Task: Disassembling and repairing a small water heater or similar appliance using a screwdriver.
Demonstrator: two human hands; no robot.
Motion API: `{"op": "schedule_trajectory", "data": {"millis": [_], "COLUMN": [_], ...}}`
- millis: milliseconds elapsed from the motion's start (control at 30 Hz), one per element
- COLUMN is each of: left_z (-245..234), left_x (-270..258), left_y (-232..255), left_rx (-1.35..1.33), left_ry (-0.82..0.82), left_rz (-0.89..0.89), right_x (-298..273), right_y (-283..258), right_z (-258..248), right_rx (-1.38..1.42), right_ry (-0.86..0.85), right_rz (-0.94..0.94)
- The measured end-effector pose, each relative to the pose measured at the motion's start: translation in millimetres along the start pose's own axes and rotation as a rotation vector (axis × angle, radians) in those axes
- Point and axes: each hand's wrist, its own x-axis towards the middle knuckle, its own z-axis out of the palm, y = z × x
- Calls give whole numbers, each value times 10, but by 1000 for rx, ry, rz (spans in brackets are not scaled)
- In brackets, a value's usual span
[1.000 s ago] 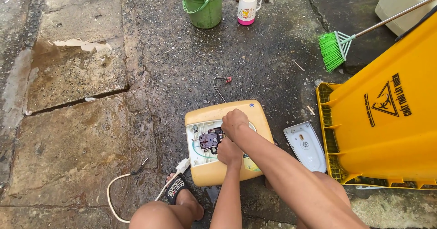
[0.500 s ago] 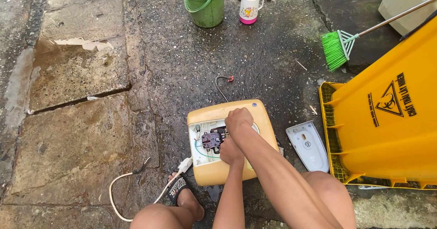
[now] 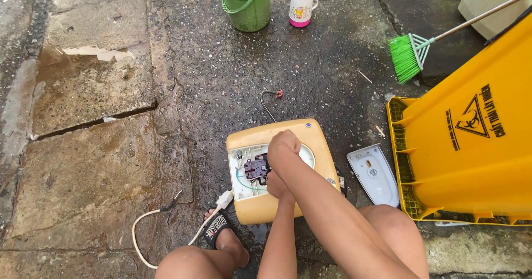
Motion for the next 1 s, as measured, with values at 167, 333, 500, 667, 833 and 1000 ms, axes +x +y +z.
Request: {"op": "schedule_trajectory", "data": {"millis": [167,333,500,667,833,1000], "left_z": [1,-82,-66,8,24,218], "left_x": [-3,-15,-168,-71,-41,211], "left_y": [7,-119,-171,-234,-301,-601], "left_rx": [-9,-11,-48,-1,9,-63], "left_ry": [-34,-62,-112,-131,-172,-279], "left_rz": [14,11,-36,-59,-30,87], "right_x": [-233,-238,219,-699,-709,-1893], "right_y": [-189,-178,357,347,750,1543], "right_z": [-220,-335,211,-378,-790,-798], "right_rx": [-157,-194,-395,-539,-488,264], "right_ry": [-150,-180,340,135,251,220], "right_rz": [-4,-44,-385,-397,-339,-314]}}
